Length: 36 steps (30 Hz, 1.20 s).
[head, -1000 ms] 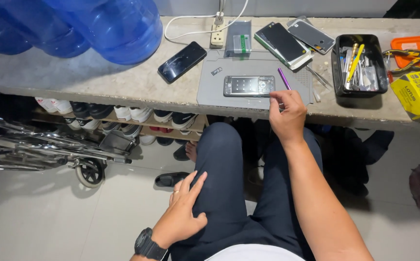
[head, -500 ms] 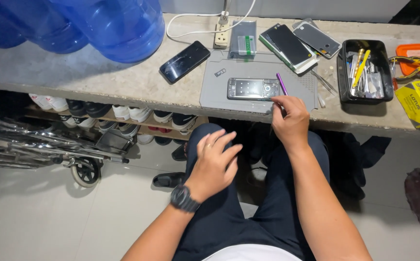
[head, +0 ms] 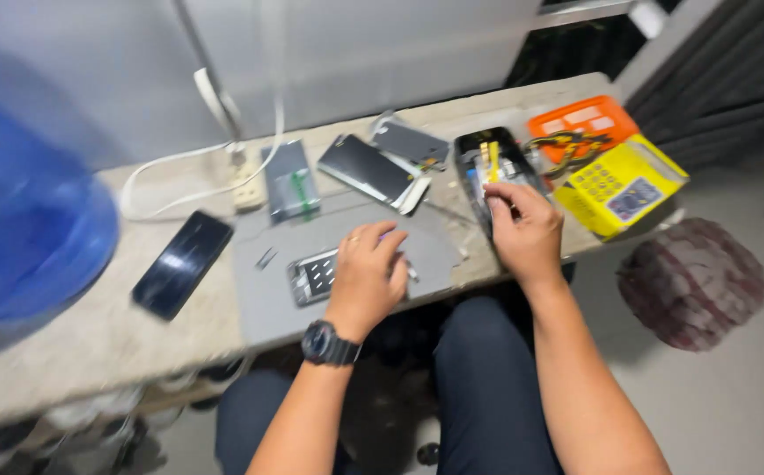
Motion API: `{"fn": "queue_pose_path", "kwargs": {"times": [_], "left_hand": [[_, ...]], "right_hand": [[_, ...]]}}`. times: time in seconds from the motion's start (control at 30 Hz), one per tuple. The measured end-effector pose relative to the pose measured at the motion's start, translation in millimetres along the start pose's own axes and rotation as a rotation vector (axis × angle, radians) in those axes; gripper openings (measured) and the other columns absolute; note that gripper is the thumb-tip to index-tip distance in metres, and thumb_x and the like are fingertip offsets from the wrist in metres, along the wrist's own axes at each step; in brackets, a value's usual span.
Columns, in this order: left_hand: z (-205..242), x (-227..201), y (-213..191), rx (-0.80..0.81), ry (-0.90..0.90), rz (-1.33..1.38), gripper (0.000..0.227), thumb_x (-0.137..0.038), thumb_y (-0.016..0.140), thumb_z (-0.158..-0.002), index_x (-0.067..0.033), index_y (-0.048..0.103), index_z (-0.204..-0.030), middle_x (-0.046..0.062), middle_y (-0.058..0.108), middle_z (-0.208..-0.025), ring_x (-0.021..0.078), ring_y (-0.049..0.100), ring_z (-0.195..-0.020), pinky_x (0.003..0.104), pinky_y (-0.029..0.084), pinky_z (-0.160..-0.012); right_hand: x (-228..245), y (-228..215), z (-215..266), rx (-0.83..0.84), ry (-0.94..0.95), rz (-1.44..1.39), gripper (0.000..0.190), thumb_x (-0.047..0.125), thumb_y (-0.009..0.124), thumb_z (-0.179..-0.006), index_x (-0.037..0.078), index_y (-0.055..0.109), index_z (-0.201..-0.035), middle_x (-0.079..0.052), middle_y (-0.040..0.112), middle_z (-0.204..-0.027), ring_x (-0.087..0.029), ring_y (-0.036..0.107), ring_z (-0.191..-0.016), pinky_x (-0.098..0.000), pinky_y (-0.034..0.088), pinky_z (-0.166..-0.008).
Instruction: Disassembling a smartphone by unscrewing internal components and removing parts using a precision screwdriver.
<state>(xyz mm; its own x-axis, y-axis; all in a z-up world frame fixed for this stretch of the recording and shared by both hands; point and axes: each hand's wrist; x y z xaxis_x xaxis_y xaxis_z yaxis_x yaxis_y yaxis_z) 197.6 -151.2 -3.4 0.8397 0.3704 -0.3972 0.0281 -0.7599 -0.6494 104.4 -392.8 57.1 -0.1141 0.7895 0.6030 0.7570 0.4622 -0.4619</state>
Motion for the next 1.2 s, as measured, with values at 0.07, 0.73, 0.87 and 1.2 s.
{"fn": "queue_pose_path", "kwargs": {"times": [0.07,0.73,0.87,1.2], "left_hand": [[7.1,9.0,12.6,-0.02,0.029,-0.009,0.035,-0.011,0.072,-0.089,-0.0123,0.076,-0.124,0.012,0.071,-0.13,0.0363,0.067,-0.123,0.049,0.05,-0.104],[8.8,5.7,4.0,0.016,-0.034,0.042,0.024,-0.005,0.072,-0.091,-0.0033,0.077,-0.114,0.013,0.073,-0.122,0.0369,0.067,-0.114,0.052,0.052,-0.101],[8.5,4.6,4.6,-0.024,-0.035,0.05,0.023,-0.004,0.072,-0.093,-0.0042,0.078,-0.115,0.012,0.075,-0.122,0.0358,0.068,-0.114,0.05,0.053,-0.101],[7.9,22.0,-0.2,-0.191,-0.146,0.243,0.022,-0.005,0.073,-0.095,-0.0068,0.08,-0.116,0.011,0.078,-0.113,0.0362,0.075,-0.109,0.047,0.058,-0.096]], "right_hand": [[-31.5,-14.7,-21.8,0.034,0.098,0.074,0.02,0.002,0.077,-0.1,0.014,0.086,-0.114,-0.013,0.08,-0.096,-0.034,0.077,-0.092,-0.0425,0.061,-0.075],[-83.7,90.3,-138.5,0.636,0.578,0.811,0.029,0.005,0.061,-0.095,0.008,0.079,-0.117,-0.023,0.078,-0.121,-0.047,0.073,-0.115,-0.0549,0.062,-0.092],[-83.5,77.1,-137.4,0.396,0.607,0.599,0.022,0.021,0.074,-0.094,0.009,0.076,-0.113,-0.021,0.078,-0.114,-0.045,0.072,-0.109,-0.0548,0.059,-0.089],[11.0,42.0,-85.1,0.055,0.293,-0.452,0.023,0.005,0.077,-0.102,0.003,0.079,-0.125,-0.004,0.071,-0.088,-0.007,0.066,-0.081,-0.022,0.063,-0.068]]}}
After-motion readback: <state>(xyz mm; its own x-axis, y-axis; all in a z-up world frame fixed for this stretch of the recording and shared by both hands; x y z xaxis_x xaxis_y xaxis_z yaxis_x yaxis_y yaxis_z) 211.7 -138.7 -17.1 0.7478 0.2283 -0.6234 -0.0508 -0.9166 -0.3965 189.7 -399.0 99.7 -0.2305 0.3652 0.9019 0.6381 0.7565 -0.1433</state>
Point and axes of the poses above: each hand's wrist, its own z-axis away from the middle knuckle, its own y-axis out of the palm, x = y × z
